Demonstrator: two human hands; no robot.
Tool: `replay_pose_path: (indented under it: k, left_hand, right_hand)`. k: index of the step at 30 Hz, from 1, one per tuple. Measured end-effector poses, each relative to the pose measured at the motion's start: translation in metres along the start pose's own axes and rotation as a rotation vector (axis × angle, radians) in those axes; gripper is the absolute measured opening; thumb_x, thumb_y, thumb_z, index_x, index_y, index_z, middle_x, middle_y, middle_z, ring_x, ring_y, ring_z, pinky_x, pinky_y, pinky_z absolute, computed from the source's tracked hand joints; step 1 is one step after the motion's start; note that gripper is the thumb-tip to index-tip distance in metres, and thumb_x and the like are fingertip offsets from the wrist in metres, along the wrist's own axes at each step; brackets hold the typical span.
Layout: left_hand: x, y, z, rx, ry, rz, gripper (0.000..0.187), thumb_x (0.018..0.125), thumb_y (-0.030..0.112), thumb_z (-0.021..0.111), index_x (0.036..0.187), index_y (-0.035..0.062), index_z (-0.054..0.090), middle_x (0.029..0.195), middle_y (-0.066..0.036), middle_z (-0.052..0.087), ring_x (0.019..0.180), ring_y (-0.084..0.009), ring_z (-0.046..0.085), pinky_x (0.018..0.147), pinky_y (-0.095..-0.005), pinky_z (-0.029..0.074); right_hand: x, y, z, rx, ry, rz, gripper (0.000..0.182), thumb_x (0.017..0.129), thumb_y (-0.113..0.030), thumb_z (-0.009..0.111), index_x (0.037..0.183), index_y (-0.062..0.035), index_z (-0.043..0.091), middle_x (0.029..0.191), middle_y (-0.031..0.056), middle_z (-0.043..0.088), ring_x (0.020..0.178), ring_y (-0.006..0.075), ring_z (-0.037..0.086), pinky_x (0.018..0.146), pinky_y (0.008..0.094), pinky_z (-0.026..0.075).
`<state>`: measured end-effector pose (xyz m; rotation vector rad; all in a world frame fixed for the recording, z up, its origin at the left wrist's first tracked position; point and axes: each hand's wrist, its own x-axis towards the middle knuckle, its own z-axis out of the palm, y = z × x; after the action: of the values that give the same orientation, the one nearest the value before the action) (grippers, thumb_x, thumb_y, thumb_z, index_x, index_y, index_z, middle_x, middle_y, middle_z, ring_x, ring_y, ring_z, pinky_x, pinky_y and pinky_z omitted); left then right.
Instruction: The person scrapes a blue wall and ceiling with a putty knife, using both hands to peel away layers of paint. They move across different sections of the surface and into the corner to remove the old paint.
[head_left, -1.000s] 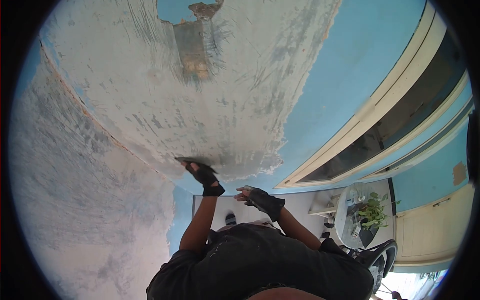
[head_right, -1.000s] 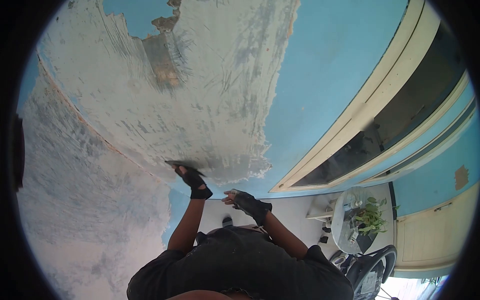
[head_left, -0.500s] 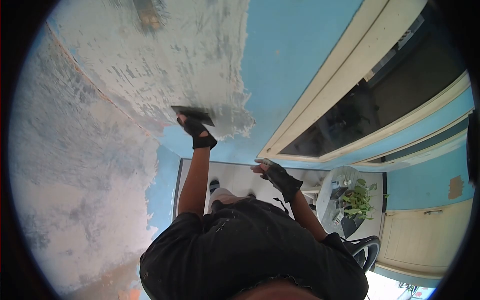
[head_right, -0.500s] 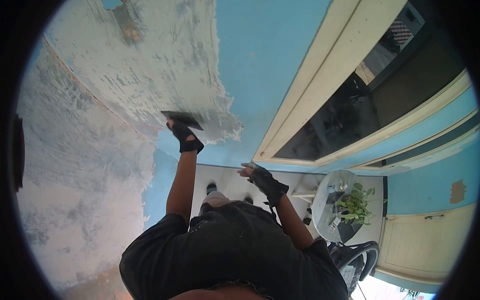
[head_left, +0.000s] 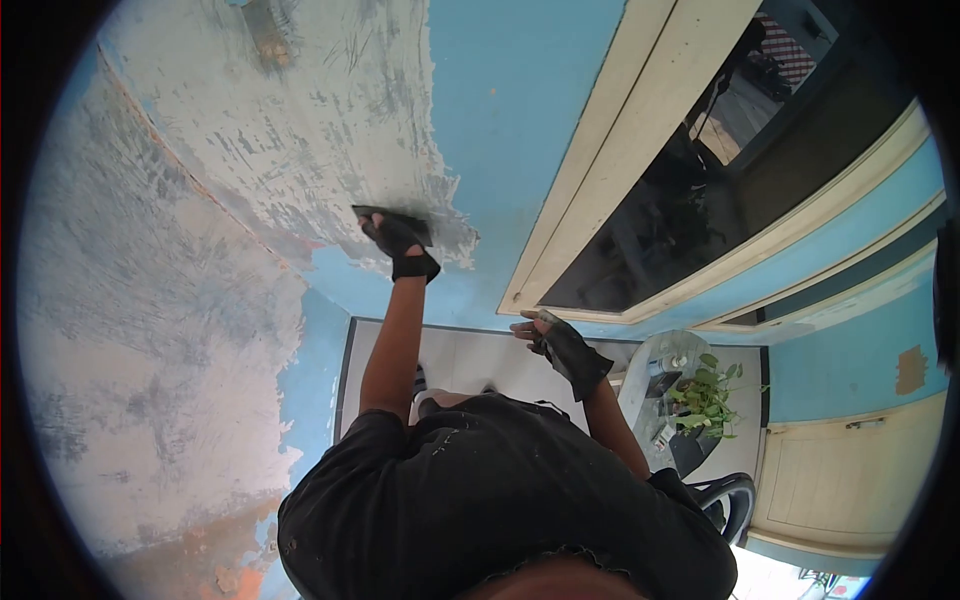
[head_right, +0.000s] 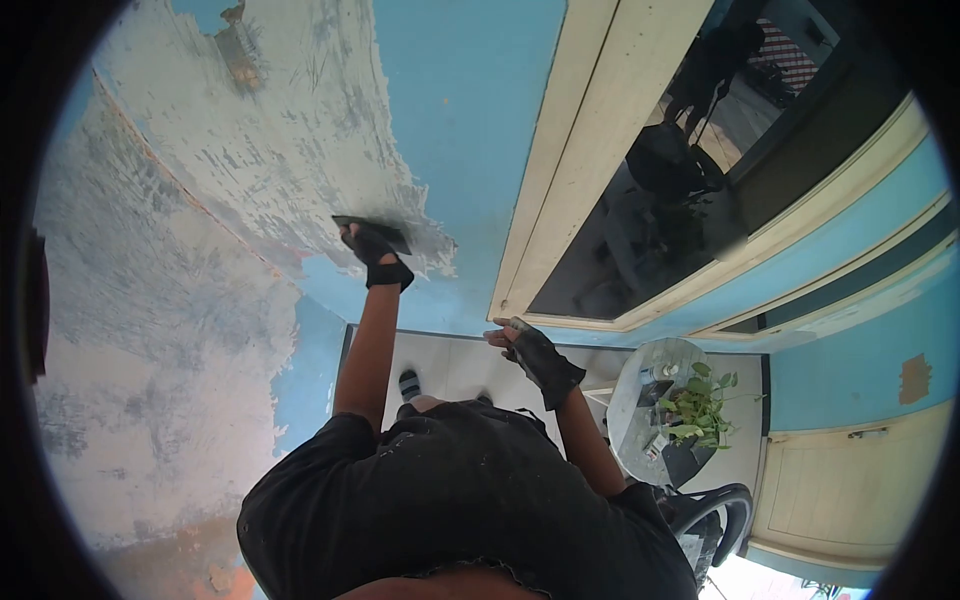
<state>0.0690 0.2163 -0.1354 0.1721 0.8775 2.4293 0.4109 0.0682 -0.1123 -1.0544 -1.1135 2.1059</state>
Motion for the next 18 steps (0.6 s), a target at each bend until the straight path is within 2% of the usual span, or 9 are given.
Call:
replay_pose_path:
  k: [3, 4, 6, 8, 10, 11, 12, 14, 18]
  left_hand:
    - [-0.012, 0.003, 0.007, 0.209, 0.027, 0.061, 0.066, 0.110, 0.031, 0.044, 0.160, -0.0025, 0.017, 0.164, -0.019, 0.024, 0.145, -0.0326, 0.033, 0.119, -0.0438, 0.029]
    - [-0.012, -0.014, 0.002, 0.207, 0.026, 0.061, 0.066, 0.110, 0.031, 0.044, 0.160, -0.0025, 0.017, 0.164, -0.019, 0.024, 0.145, -0.0326, 0.033, 0.119, -0.0438, 0.029]
    - [-0.022, -0.036, -0.004, 0.323, -0.031, 0.220, 0.059, 0.109, 0.029, 0.042, 0.159, 0.0031, 0.025, 0.156, -0.018, 0.037, 0.137, -0.0300, 0.043, 0.116, -0.0430, 0.033]
    - [-0.020, -0.031, -0.008, 0.254, -0.046, 0.165, 0.060, 0.110, 0.030, 0.041, 0.160, 0.0035, 0.023, 0.158, -0.017, 0.035, 0.139, -0.0292, 0.040, 0.118, -0.0427, 0.031]
    - [-0.006, -0.012, -0.009, 0.198, 0.007, 0.097, 0.066, 0.110, 0.031, 0.040, 0.162, -0.0007, 0.014, 0.165, -0.019, 0.024, 0.144, -0.0304, 0.037, 0.119, -0.0411, 0.029]
    - [0.026, -0.024, -0.030, 0.168, 0.015, 0.118, 0.063, 0.110, 0.030, 0.039, 0.162, 0.0002, 0.017, 0.164, -0.018, 0.028, 0.144, -0.0306, 0.038, 0.119, -0.0417, 0.030]
    - [0.033, -0.012, -0.030, 0.094, 0.001, 0.049, 0.060, 0.110, 0.030, 0.040, 0.160, 0.0006, 0.023, 0.160, -0.018, 0.034, 0.141, -0.0298, 0.041, 0.118, -0.0414, 0.031]
    - [0.033, -0.008, -0.018, 0.235, 0.121, 0.128, 0.058, 0.110, 0.031, 0.039, 0.158, 0.0011, 0.028, 0.155, -0.018, 0.039, 0.137, -0.0290, 0.044, 0.116, -0.0408, 0.033]
    - [0.057, -0.028, -0.052, 0.396, 0.094, 0.254, 0.053, 0.110, 0.033, 0.040, 0.153, 0.0014, 0.036, 0.149, -0.017, 0.045, 0.130, -0.0273, 0.048, 0.114, -0.0397, 0.035]
  right_hand:
    - [0.002, 0.006, -0.002, 0.030, -0.001, 0.013, 0.051, 0.107, -0.036, 0.053, 0.145, -0.0023, 0.046, 0.134, 0.0131, 0.063, 0.121, 0.0179, 0.060, 0.098, 0.0319, 0.046]
    - [0.003, 0.006, 0.000, 0.034, -0.005, 0.040, 0.050, 0.107, -0.035, 0.053, 0.144, -0.0026, 0.047, 0.133, 0.0129, 0.064, 0.121, 0.0177, 0.060, 0.098, 0.0314, 0.046]
    - [0.008, 0.005, 0.006, 0.022, -0.017, 0.048, 0.049, 0.107, -0.035, 0.053, 0.144, -0.0027, 0.047, 0.132, 0.0130, 0.064, 0.121, 0.0175, 0.060, 0.098, 0.0313, 0.046]
    - [0.011, 0.004, 0.015, 0.018, -0.021, 0.055, 0.049, 0.107, -0.035, 0.053, 0.143, -0.0028, 0.048, 0.131, 0.0130, 0.065, 0.120, 0.0174, 0.060, 0.098, 0.0311, 0.047]
    - [0.012, 0.002, 0.019, 0.006, -0.059, 0.010, 0.049, 0.107, -0.036, 0.052, 0.143, -0.0028, 0.047, 0.131, 0.0135, 0.065, 0.120, 0.0173, 0.060, 0.099, 0.0315, 0.046]
    - [0.010, 0.000, 0.019, 0.007, -0.052, 0.008, 0.049, 0.107, -0.036, 0.052, 0.143, -0.0028, 0.047, 0.131, 0.0135, 0.065, 0.120, 0.0173, 0.060, 0.099, 0.0315, 0.046]
    - [0.009, -0.002, 0.019, 0.007, -0.042, 0.004, 0.049, 0.107, -0.036, 0.052, 0.143, -0.0029, 0.047, 0.131, 0.0134, 0.065, 0.119, 0.0173, 0.060, 0.099, 0.0317, 0.046]
    - [0.014, -0.006, 0.019, 0.006, -0.041, -0.008, 0.049, 0.107, -0.036, 0.052, 0.143, -0.0031, 0.047, 0.130, 0.0134, 0.065, 0.119, 0.0172, 0.060, 0.099, 0.0318, 0.046]
    - [0.033, 0.000, 0.019, 0.026, 0.045, -0.008, 0.051, 0.106, -0.038, 0.053, 0.144, -0.0039, 0.047, 0.130, 0.0129, 0.065, 0.119, 0.0171, 0.060, 0.097, 0.0304, 0.046]
